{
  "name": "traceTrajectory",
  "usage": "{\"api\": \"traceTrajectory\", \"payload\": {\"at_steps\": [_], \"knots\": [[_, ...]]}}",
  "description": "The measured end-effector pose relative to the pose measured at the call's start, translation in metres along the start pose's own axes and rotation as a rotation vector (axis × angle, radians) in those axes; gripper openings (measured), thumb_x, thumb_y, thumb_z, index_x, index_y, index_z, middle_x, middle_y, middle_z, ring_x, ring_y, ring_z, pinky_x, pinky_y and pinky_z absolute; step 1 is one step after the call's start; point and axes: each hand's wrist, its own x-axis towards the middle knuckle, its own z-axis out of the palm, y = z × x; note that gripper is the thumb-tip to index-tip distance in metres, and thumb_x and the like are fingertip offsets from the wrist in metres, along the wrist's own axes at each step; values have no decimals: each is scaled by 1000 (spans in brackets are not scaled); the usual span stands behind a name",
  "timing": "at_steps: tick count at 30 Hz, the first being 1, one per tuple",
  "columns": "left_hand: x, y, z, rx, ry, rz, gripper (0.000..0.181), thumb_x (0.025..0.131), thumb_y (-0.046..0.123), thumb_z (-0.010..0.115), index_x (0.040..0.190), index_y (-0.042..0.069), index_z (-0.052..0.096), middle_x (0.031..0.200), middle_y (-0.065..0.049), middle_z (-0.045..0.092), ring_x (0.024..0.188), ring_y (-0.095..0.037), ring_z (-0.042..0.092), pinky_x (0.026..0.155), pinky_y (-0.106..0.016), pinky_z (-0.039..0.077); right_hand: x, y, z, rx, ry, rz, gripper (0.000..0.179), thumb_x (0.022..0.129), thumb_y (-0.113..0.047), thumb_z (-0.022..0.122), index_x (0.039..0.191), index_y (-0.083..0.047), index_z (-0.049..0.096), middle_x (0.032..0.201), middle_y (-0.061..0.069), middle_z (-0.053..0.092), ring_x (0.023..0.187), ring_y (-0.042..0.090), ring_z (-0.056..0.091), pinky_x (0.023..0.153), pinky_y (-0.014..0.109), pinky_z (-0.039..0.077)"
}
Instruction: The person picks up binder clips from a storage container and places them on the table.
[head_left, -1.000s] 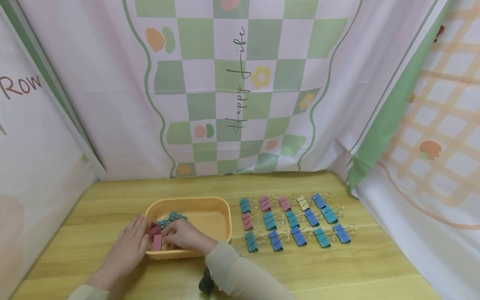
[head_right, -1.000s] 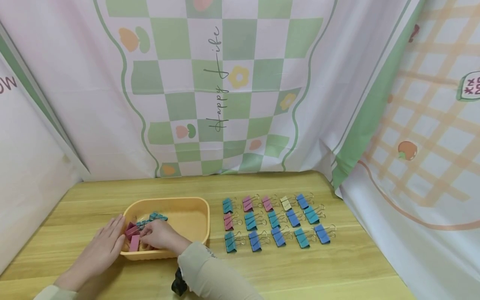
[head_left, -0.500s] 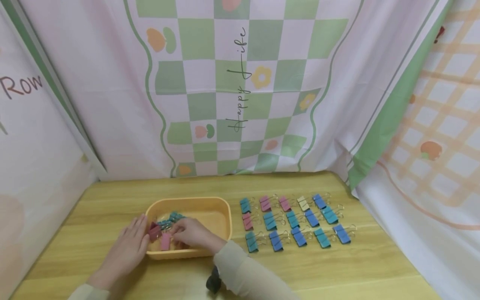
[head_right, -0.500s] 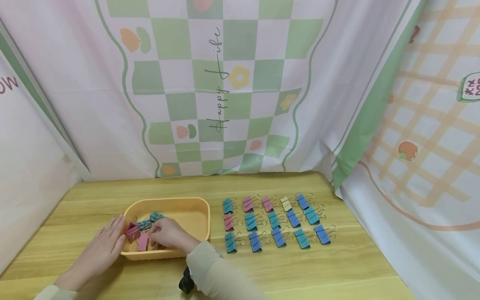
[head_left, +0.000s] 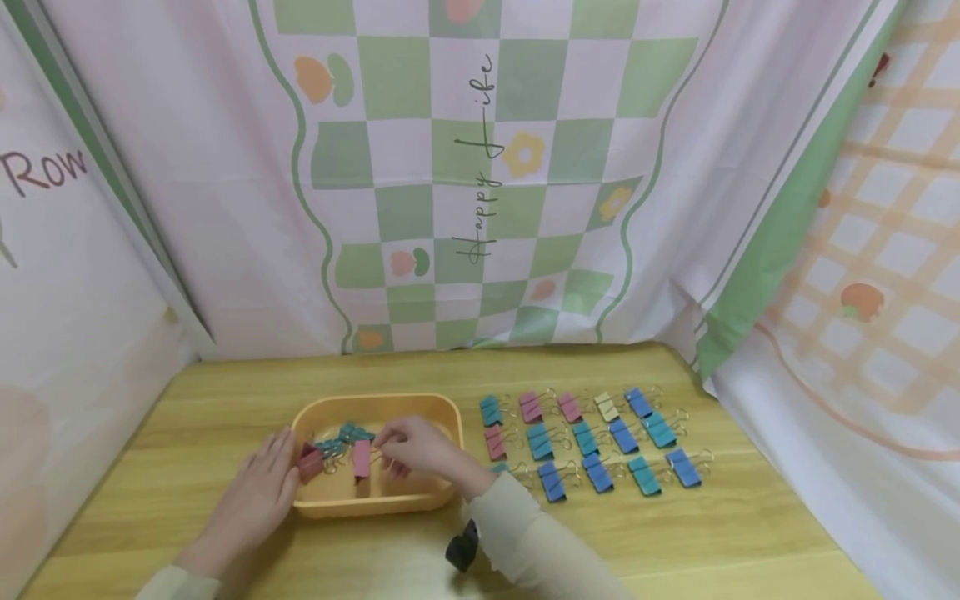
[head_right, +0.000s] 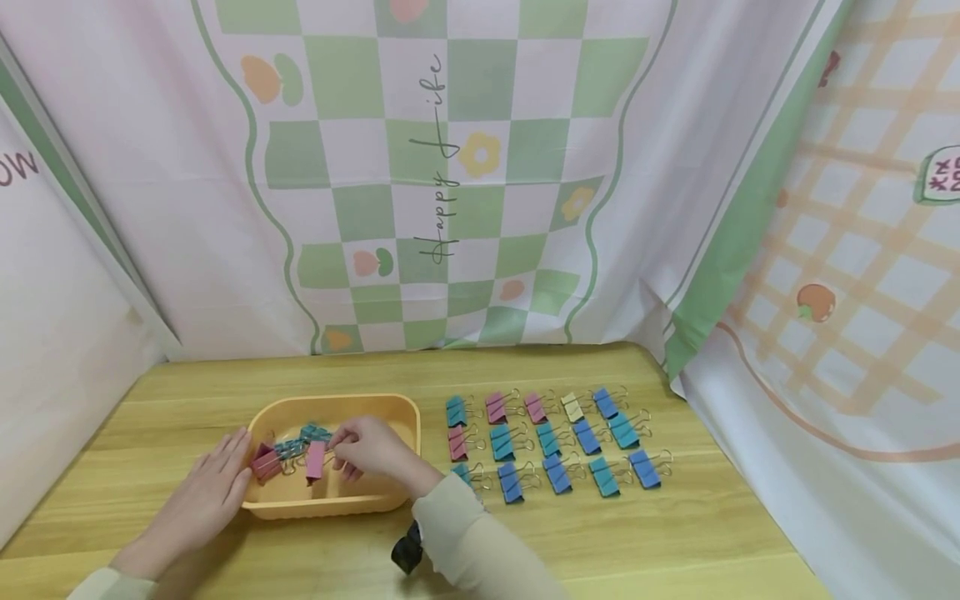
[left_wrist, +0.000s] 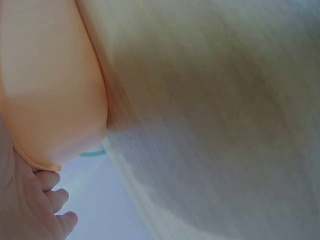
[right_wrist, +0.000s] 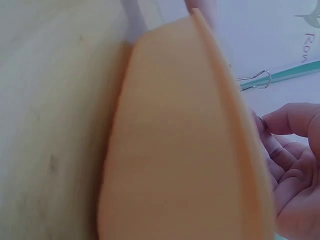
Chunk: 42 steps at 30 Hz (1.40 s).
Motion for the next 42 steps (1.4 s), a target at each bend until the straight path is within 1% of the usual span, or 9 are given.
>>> {"api": "traceTrajectory", "payload": {"at_steps": [4,9,15,21,26,30,34,40,42], "knots": [[0,0,1,-3,-5,-3,52,97,19,39,137,-13,28,143,-28,24,129,-46,22,102,-59,19,-7,1,-12,6,15,-16,11,87,-1,54,94,0,62,69,8,63,57,24,62,55,38,55],[0,-1,2,0,-2,-5,52,97,19,39,137,-13,28,143,-28,25,129,-45,23,102,-59,20,-18,3,-27,31,25,-44,14,88,2,51,98,7,60,73,16,63,59,28,62,55,40,55],[0,0,1,4,-5,-6,52,97,19,40,136,-13,29,142,-28,25,129,-46,23,102,-59,19,-33,7,-46,17,49,-43,16,89,0,50,100,9,59,72,13,63,57,21,61,56,41,55],[0,0,1,3,-8,-9,52,97,19,40,136,-14,29,142,-29,25,128,-46,24,103,-59,19,-47,10,-61,22,71,-67,17,89,0,51,101,8,59,74,14,63,58,20,61,57,40,55],[0,0,1,1,-1,-5,52,97,18,40,136,-14,29,142,-29,25,128,-47,24,102,-59,19,-55,16,-73,64,57,-63,20,90,-1,50,105,10,57,76,15,63,59,20,61,55,37,55],[0,0,1,-3,1,-6,52,97,18,40,136,-14,29,142,-29,25,128,-47,24,102,-59,20,-63,22,-82,79,52,-44,22,92,-6,51,108,8,57,79,16,64,62,22,62,59,42,55],[0,0,1,-8,-2,-12,52,97,19,40,136,-13,29,143,-28,25,128,-46,24,103,-59,19,-74,28,-89,83,54,-48,21,93,-8,51,107,7,56,81,19,64,63,26,63,60,45,55],[-1,1,0,-21,-7,-19,52,98,20,39,137,-13,27,144,-28,23,129,-46,22,103,-59,19,-90,41,-103,128,9,-52,19,94,-6,49,104,8,54,82,24,62,62,23,63,59,40,55],[-1,1,-1,-24,-7,-21,52,98,20,38,137,-13,27,144,-28,23,129,-46,22,103,-59,19,-95,46,-108,136,-8,-50,20,93,-7,49,105,9,53,83,25,62,62,22,62,59,42,55]]}}
